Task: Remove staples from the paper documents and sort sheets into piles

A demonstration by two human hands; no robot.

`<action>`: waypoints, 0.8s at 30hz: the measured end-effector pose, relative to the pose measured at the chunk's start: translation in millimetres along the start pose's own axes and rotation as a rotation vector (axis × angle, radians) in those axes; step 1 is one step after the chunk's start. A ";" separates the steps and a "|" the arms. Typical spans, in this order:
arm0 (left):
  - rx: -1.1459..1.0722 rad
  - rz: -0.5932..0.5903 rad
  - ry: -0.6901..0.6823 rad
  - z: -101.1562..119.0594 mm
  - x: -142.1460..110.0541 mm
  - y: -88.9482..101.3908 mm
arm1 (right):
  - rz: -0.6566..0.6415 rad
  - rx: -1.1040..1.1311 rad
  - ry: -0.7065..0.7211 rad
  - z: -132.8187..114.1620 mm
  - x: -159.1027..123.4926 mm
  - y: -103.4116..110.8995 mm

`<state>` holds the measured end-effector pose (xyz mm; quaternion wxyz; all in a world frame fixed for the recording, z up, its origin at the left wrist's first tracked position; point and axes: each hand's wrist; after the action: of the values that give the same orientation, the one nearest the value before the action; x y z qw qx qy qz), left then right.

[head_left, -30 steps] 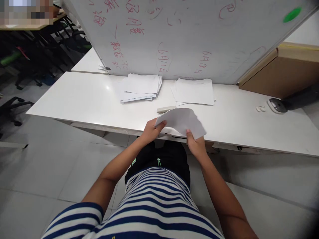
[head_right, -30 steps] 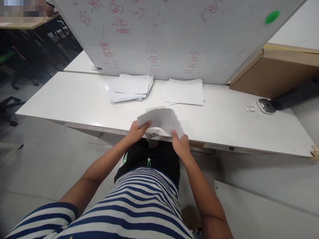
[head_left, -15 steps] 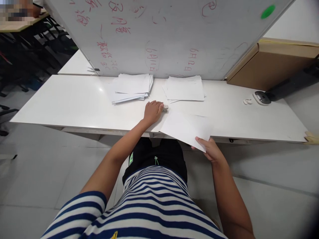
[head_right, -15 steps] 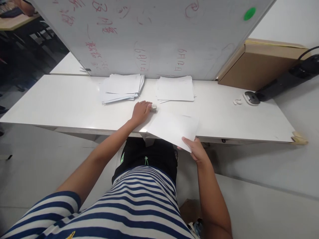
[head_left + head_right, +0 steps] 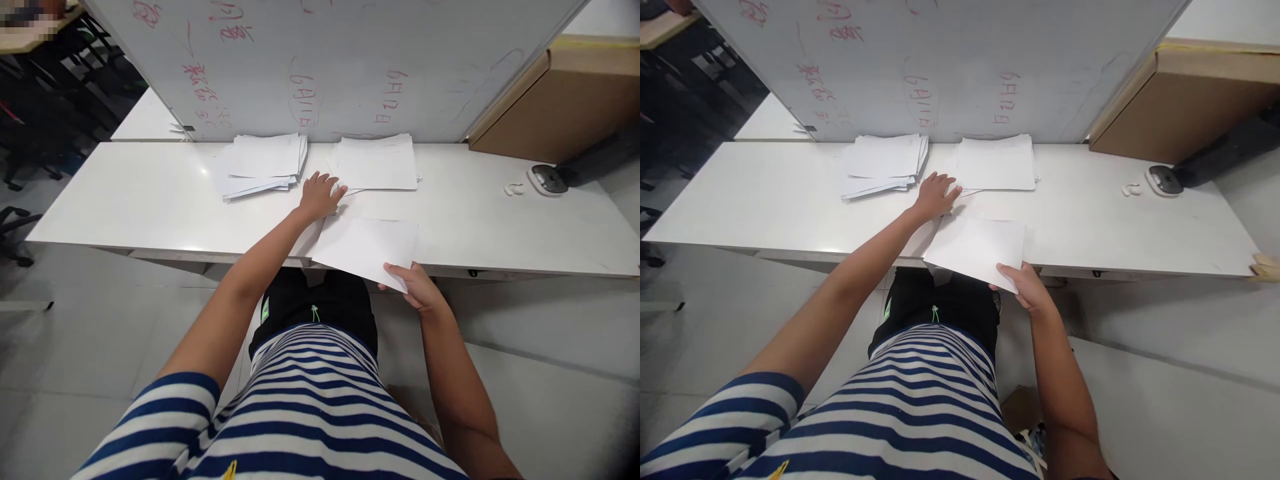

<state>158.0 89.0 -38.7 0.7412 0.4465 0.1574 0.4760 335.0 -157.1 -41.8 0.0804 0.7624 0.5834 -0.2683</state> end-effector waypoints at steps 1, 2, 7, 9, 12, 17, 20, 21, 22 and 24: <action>0.008 -0.010 0.019 -2.3 1.8 -3.3 | 0.013 -0.008 -0.002 -1.7 0.2 -0.5; 0.013 -0.020 0.034 -4.3 2.5 -5.5 | 0.028 -0.016 -0.001 -3.4 0.5 -1.0; -0.044 -0.038 0.021 -7.3 -2.1 -5.0 | 0.068 -0.058 -0.007 -8.7 3.4 -2.5; -0.049 -0.041 0.013 -6.3 -4.2 -3.8 | 0.073 -0.065 -0.012 -9.1 4.2 -2.5; -0.033 -0.054 0.014 -4.4 -5.5 -3.6 | 0.083 -0.062 -0.022 -8.8 4.5 -2.6; 0.000 -0.066 0.015 -2.6 -5.9 -4.7 | 0.092 -0.021 -0.026 -8.8 5.1 -3.1; 0.011 -0.081 0.015 -3.5 -6.1 -6.3 | 0.124 -0.045 -0.029 -9.7 5.7 -3.4; 0.013 -0.086 0.017 -4.0 -6.0 -7.1 | 0.135 -0.062 -0.029 -9.8 6.0 -3.3; 0.014 -0.086 0.021 -4.5 -5.8 -8.2 | 0.144 -0.081 -0.028 -9.8 6.4 -2.9; 0.024 -0.076 0.032 -4.7 -5.3 -10.2 | 0.156 -0.107 -0.024 -9.1 7.5 -1.3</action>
<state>158.1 85.4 -50.6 0.7507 0.4414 0.1918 0.4526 338.0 -146.3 -37.7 0.1485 0.7968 0.5349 -0.2387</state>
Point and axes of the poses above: each hand's wrist, its own x-axis towards the middle knuckle, its own y-axis out of the back of the hand, z = x × y, and after that the axes turned 1 degree about -z, right-handed
